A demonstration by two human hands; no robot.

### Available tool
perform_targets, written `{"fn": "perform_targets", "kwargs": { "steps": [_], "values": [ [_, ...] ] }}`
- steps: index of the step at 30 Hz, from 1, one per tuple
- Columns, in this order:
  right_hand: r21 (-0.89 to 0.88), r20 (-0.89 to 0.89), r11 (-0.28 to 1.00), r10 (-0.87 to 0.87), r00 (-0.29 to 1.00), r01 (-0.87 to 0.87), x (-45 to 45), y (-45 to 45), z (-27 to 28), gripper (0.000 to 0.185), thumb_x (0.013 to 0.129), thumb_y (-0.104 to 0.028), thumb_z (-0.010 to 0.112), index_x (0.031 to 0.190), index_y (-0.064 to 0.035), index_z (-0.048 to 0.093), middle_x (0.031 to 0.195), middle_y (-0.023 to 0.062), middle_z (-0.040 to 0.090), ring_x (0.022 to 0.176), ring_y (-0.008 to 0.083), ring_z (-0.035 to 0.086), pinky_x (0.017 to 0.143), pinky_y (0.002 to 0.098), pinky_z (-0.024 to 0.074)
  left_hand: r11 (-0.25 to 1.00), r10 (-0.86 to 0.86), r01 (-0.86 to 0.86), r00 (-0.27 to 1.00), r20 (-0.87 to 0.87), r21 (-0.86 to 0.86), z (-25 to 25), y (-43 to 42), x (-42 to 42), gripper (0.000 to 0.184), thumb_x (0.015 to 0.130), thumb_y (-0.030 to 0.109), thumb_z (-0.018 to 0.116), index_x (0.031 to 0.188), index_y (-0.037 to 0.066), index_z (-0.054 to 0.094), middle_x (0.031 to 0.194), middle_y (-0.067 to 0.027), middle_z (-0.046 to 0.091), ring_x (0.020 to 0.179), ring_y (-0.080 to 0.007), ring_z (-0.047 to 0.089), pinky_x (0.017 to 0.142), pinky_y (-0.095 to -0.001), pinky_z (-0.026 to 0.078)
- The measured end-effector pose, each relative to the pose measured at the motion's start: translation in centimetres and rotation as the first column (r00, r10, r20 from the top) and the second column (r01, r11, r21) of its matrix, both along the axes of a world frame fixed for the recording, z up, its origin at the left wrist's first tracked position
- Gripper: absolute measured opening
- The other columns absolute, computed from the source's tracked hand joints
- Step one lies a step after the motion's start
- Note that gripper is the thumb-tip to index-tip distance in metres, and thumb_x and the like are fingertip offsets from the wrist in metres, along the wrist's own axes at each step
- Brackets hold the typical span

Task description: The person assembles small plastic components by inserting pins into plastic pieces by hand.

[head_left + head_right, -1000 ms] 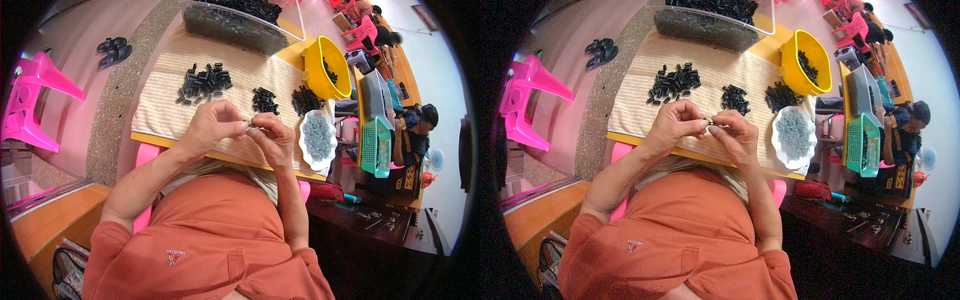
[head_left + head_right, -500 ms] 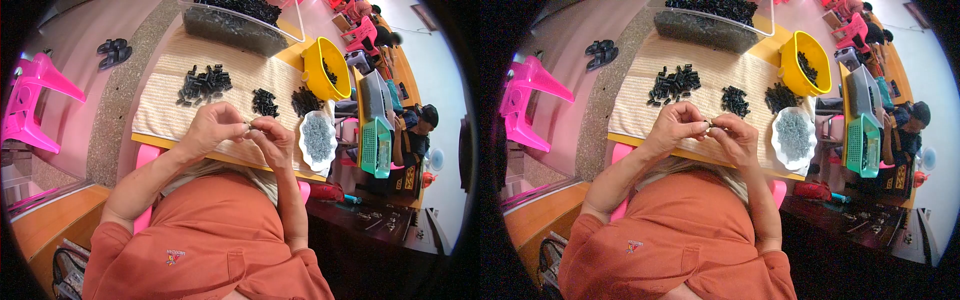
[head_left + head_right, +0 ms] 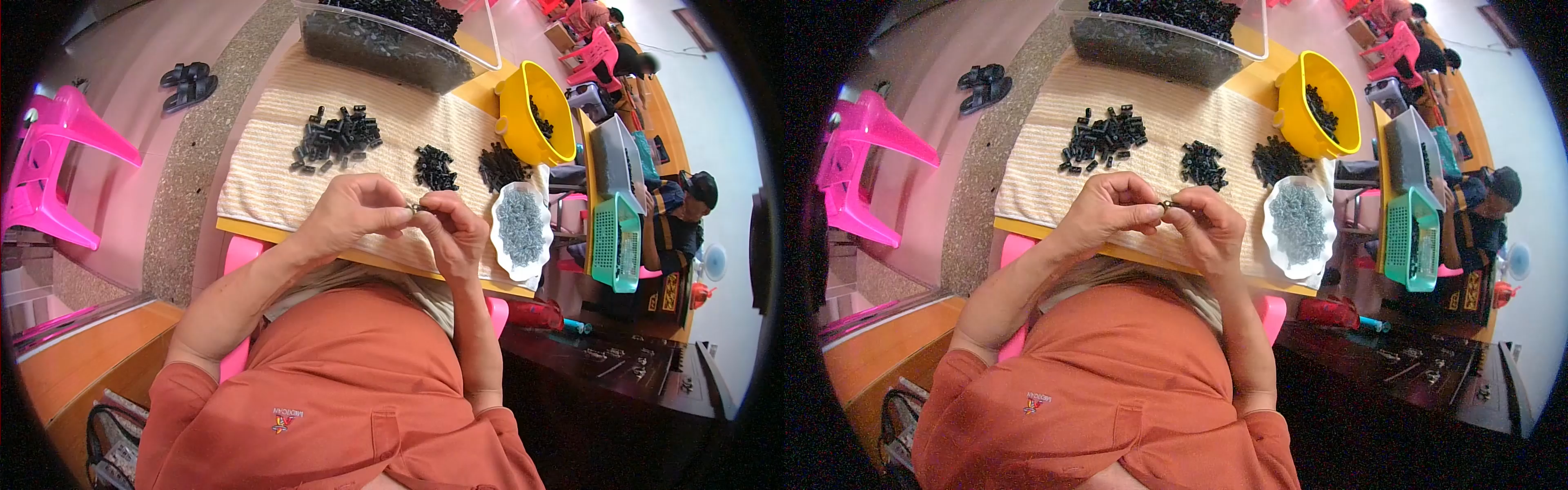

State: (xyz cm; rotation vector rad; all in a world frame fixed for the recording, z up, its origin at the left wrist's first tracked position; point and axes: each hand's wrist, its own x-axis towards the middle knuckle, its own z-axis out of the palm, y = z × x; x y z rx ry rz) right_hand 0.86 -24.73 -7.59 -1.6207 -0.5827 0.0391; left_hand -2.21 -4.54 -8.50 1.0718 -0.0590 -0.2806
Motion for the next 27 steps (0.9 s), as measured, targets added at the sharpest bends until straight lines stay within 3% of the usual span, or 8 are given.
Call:
{"fn": "perform_targets", "kwargs": {
  "steps": [4, 10, 13, 19, 27],
  "values": [
    [-0.094, 0.125, 0.995, -0.008, 0.992, 0.02, 0.1, 0.0, -0.1, 0.013, 0.084, 0.005, 0.075, 0.095, 0.0017, 0.068, 0.09, 0.0082, 0.067, 0.081, 0.0165, 0.063, 0.071, 0.0276, 0.0502, 1.0, -0.003, 0.002, 1.0, -0.014, -0.012, 0.0, 0.0, 0.0, 0.015, 0.089, 0.008, 0.076, 0.1, 0.002, 0.068, 0.086, -0.0055, 0.072, 0.075, -0.0108, 0.068, 0.071, -0.0249, 0.058],
    [-0.279, 0.201, 0.96, 0.068, 0.977, -0.009, 0.0, -0.5, 1.7, 0.014, 0.082, 0.002, 0.075, 0.094, -0.0002, 0.068, 0.086, 0.0089, 0.067, 0.077, 0.019, 0.063, 0.067, 0.0296, 0.0488, 0.998, -0.039, 0.037, 0.998, -0.043, -0.043, 0.2, 0.0, -0.1, 0.016, 0.088, 0.007, 0.077, 0.098, 0.002, 0.066, 0.084, -0.0052, 0.07, 0.074, -0.0124, 0.069, 0.068, -0.0264, 0.059],
    [-0.285, 0.188, 0.956, 0.121, 0.975, -0.064, 0.1, -0.8, 1.9, 0.013, 0.082, 0.001, 0.075, 0.093, -0.0003, 0.067, 0.086, 0.0094, 0.067, 0.076, 0.0203, 0.063, 0.067, 0.0305, 0.0487, 0.994, -0.075, 0.069, 0.994, -0.081, -0.081, 0.3, 0.1, -0.2, 0.019, 0.086, 0.006, 0.077, 0.099, 0.003, 0.064, 0.083, -0.0053, 0.069, 0.074, -0.013, 0.069, 0.067, -0.0273, 0.059],
    [-0.297, -0.027, 0.93, 0.219, 0.975, -0.217, 0.0, -1.5, 3.2, 0.013, 0.083, 0.0, 0.074, 0.094, 0.0015, 0.067, 0.086, 0.0101, 0.067, 0.075, 0.0181, 0.062, 0.067, 0.03, 0.0476, 0.983, -0.144, 0.127, 0.981, -0.129, -0.135, 0.7, 0.2, -0.4, 0.028, 0.083, 0.005, 0.079, 0.103, 0.004, 0.06, 0.082, -0.0068, 0.069, 0.071, -0.014, 0.069, 0.066, -0.028, 0.059],
    [-0.051, -0.4, 0.925, 0.326, 0.857, -0.376, -0.1, -1.5, 4.1, 0.011, 0.089, -0.001, 0.072, 0.098, 0.0049, 0.07, 0.092, 0.0074, 0.069, 0.086, 0.0122, 0.064, 0.078, 0.0262, 0.0509, 0.965, -0.242, 0.223, 0.96, -0.139, -0.141, 1.1, 0.6, -0.5, 0.029, 0.081, 0.005, 0.08, 0.101, 0.006, 0.058, 0.082, -0.0068, 0.069, 0.068, -0.0143, 0.068, 0.065, -0.0274, 0.058]
  ]
}}
